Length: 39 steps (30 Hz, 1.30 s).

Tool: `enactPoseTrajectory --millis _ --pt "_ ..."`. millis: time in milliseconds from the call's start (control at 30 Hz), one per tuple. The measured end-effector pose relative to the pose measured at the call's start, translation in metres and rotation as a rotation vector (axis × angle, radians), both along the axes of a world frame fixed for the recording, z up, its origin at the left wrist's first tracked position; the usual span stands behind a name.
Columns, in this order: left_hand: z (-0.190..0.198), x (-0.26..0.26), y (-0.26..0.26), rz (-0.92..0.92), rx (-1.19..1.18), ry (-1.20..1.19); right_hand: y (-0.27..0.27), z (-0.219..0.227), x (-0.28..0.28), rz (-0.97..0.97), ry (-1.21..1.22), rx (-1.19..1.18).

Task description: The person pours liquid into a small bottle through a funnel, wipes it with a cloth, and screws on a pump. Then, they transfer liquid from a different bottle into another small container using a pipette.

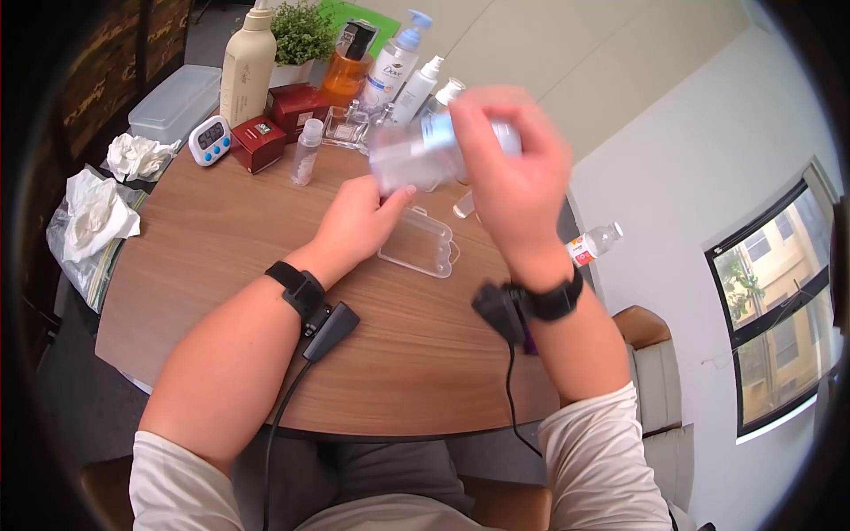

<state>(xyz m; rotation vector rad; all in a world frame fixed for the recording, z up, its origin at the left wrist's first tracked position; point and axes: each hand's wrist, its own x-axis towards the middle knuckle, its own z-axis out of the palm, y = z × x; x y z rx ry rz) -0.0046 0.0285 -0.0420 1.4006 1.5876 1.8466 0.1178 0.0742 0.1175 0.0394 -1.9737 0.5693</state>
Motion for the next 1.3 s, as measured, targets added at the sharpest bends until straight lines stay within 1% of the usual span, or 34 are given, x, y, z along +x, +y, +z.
enactPoseTrajectory --millis 33,100,133,200,233,267,333,367,433,467,533,567,633,733,767,800,833,867,933,967,1033,1067,1133,1167,1233,1267,1300 --pt "0.007 0.003 -0.006 -0.003 -0.002 0.000 0.008 0.003 -0.010 -0.003 0.000 -0.002" --pt "0.018 0.005 -0.014 -0.080 -0.088 0.046 0.024 0.005 -0.031 -0.202 -0.169 0.143" --pt "0.017 0.005 -0.013 -0.075 -0.087 0.044 0.033 0.001 -0.042 -0.197 -0.171 0.145" --pt "0.016 0.007 -0.013 -0.101 -0.038 0.101 0.046 -0.012 -0.062 -0.242 -0.418 0.200" --pt "0.016 0.007 -0.014 -0.096 -0.031 0.111 0.049 -0.017 -0.069 -0.268 -0.513 0.184" --pt "0.016 0.007 -0.014 -0.092 -0.032 0.109 0.052 -0.022 -0.075 -0.263 -0.514 0.184" --pt "0.018 0.007 -0.015 -0.097 -0.085 0.104 0.057 -0.029 -0.087 -0.292 -0.625 0.228" --pt "0.019 0.006 -0.015 -0.093 -0.087 0.103 0.060 -0.032 -0.093 -0.287 -0.626 0.228" --pt "0.018 0.004 -0.015 -0.113 -0.046 0.169 0.064 -0.036 -0.104 -0.247 -0.694 0.301" --pt "0.018 0.003 -0.014 -0.113 -0.048 0.168 0.066 -0.038 -0.108 -0.246 -0.694 0.300" --pt "0.016 0.003 -0.012 -0.122 -0.033 0.169 0.065 -0.038 -0.114 -0.228 -0.866 0.341" --pt "0.014 0.003 -0.012 -0.124 -0.034 0.168 0.064 -0.040 -0.117 -0.229 -0.868 0.339" --pt "0.013 0.004 -0.012 -0.098 0.059 0.160 0.067 -0.046 -0.120 -0.225 -0.972 0.356" --pt "0.014 0.004 -0.013 -0.078 0.031 0.184 0.070 -0.052 -0.121 -0.189 -0.995 0.404" --pt "0.015 0.003 -0.014 -0.077 0.032 0.183 0.072 -0.052 -0.119 -0.188 -0.995 0.405" --pt "0.020 0.003 -0.016 -0.089 -0.033 0.198 0.071 -0.046 -0.114 -0.167 -0.947 0.391" --pt "0.022 0.004 -0.018 -0.102 -0.098 0.213 0.069 -0.039 -0.107 -0.146 -0.898 0.376" --pt "0.022 0.005 -0.018 -0.103 -0.098 0.213 0.069 -0.028 -0.100 -0.147 -0.899 0.375" --pt "0.021 0.005 -0.018 -0.096 -0.044 0.198 0.072 -0.003 -0.082 -0.266 -0.738 0.199" --pt "0.021 0.005 -0.018 -0.095 -0.046 0.202 0.083 0.002 -0.072 -0.265 -0.734 0.197" --pt "0.022 0.006 -0.018 -0.101 -0.075 0.191 0.108 0.007 -0.053 -0.475 -0.630 0.308" --pt "0.021 0.006 -0.017 -0.105 -0.079 0.198 0.116 0.007 -0.043 -0.478 -0.625 0.301" --pt "0.020 0.008 -0.016 -0.094 -0.050 0.162 0.121 0.005 -0.024 -0.683 -0.778 0.429" --pt "0.020 0.008 -0.016 -0.100 -0.053 0.173 0.124 0.001 -0.018 -0.690 -0.770 0.420" --pt "0.024 0.009 -0.017 -0.104 -0.100 0.130 0.124 -0.006 -0.007 -0.627 -0.972 0.313" --pt "0.025 0.009 -0.017 -0.108 -0.109 0.144 0.125 -0.008 -0.002 -0.628 -0.961 0.299" --pt "0.025 0.009 -0.017 -0.102 -0.101 0.149 0.122 -0.009 0.002 -0.578 -1.010 0.268"
